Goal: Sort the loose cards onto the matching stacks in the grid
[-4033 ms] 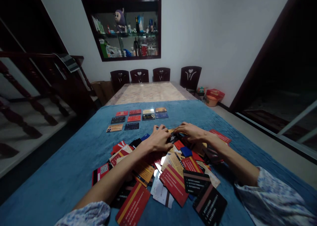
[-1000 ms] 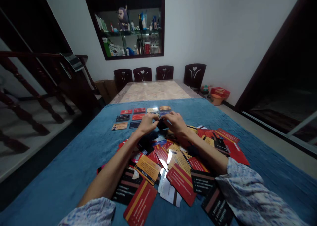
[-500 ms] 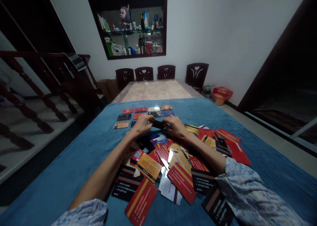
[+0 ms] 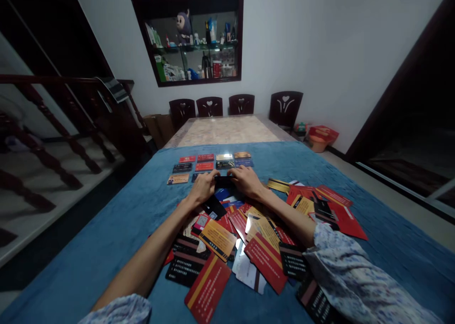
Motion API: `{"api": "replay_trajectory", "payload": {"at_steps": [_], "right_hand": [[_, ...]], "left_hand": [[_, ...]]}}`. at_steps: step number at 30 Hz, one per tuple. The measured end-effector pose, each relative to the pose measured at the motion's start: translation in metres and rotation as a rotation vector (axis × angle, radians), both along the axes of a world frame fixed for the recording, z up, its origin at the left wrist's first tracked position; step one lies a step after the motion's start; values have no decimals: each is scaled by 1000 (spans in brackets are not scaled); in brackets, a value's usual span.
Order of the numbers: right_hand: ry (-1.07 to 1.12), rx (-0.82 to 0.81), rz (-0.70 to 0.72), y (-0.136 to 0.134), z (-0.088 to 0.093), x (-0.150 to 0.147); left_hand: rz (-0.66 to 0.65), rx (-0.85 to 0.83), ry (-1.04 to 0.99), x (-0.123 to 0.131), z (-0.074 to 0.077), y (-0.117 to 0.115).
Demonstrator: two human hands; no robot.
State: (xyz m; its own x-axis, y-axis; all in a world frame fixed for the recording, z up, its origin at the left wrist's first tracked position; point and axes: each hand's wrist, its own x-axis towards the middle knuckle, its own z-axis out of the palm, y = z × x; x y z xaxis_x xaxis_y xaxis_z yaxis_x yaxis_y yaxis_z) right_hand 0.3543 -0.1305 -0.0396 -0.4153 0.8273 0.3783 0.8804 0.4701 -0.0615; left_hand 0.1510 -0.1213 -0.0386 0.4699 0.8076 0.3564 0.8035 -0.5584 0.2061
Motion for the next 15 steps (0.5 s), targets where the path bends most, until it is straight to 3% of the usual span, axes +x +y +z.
{"api": "replay_trajectory", "payload": {"at_steps": [7, 15], "right_hand": [[-69, -49, -48, -10, -2, 0], [-120, -165, -75, -12, -1, 2]], "left_hand": [[90, -40, 127, 6, 3, -7], [93, -112, 138, 8, -2, -8]]}}
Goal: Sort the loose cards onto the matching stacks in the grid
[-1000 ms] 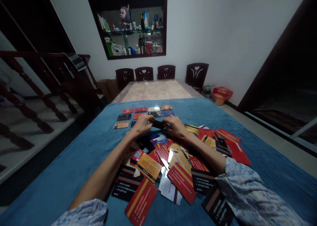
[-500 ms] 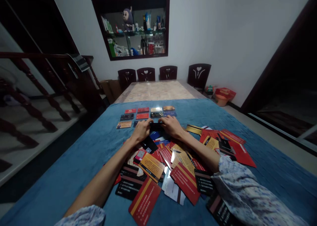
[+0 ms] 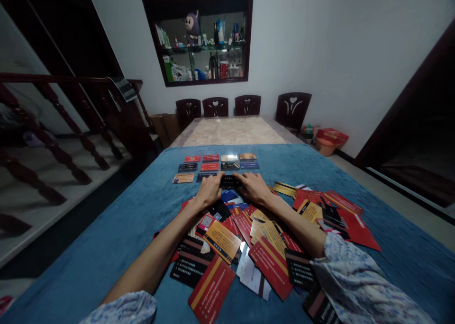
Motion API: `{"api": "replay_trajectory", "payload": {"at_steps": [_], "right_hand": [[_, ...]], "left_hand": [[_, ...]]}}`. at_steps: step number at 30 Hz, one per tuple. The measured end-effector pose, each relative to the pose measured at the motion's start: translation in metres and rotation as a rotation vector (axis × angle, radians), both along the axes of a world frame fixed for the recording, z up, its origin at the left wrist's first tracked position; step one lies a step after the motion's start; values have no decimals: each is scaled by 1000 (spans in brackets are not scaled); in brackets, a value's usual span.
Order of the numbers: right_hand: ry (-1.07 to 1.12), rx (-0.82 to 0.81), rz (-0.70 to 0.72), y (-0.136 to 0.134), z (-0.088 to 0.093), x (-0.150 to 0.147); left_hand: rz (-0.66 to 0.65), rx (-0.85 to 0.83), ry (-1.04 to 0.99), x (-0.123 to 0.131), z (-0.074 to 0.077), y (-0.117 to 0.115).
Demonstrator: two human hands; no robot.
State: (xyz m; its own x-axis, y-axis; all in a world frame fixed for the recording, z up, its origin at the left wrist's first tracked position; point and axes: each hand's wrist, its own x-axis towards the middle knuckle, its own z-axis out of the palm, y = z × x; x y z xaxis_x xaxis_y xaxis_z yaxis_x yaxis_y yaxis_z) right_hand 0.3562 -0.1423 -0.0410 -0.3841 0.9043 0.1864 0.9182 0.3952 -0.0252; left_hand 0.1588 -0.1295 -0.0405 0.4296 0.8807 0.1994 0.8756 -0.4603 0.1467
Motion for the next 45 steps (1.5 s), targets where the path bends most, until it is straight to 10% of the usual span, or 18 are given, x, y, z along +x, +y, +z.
{"api": "replay_trajectory", "payload": {"at_steps": [25, 45], "right_hand": [[-92, -32, 48, 8, 23, -12], [-105, -61, 188, 49, 54, -91]], "left_hand": [[11, -19, 20, -12, 10, 4], [135, 38, 79, -86, 36, 27]]}}
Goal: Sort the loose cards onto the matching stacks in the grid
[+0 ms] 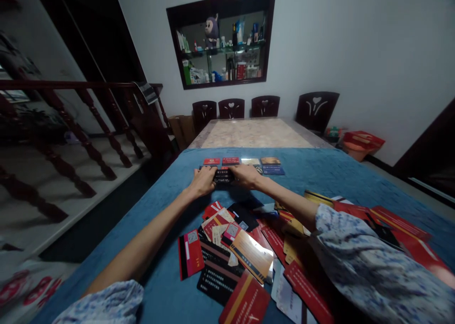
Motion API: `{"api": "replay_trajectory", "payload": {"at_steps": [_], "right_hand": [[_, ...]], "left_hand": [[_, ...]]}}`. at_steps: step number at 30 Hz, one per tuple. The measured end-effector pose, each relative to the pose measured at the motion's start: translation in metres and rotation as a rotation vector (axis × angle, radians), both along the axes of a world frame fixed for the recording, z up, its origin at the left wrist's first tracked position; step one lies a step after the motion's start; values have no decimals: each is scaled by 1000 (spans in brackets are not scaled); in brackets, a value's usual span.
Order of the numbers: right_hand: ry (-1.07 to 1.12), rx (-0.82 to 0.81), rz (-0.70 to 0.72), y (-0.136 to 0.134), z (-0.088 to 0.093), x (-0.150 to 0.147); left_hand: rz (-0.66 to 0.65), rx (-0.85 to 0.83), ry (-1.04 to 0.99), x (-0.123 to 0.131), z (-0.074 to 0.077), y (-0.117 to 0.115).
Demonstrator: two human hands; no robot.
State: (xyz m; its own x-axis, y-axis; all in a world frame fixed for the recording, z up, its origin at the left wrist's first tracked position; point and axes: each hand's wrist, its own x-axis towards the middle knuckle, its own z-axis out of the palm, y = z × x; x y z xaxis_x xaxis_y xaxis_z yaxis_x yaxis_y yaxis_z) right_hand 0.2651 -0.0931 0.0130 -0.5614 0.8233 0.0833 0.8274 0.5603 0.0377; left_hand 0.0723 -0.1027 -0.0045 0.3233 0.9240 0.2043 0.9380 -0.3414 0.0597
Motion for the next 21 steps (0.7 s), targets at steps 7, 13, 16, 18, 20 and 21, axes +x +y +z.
{"api": "replay_trajectory", "payload": {"at_steps": [7, 13, 16, 18, 20, 21], "right_hand": [[-5, 2, 2, 26, 6, -33], [-10, -12, -13, 47, 7, -54], [-22, -45, -26, 55, 7, -63], [-36, -67, -38, 60, 6, -68], [-47, -77, -48, 64, 4, -73], [-51, -80, -52, 67, 2, -76]], "left_hand": [[39, -24, 7, -29, 10, 22], [68, -25, 99, -46, 11, 45], [73, -38, 114, -53, 8, 58], [80, -36, 112, -58, 4, 66], [77, -33, 108, -61, 1, 73], [74, -42, 111, -63, -1, 77]]}}
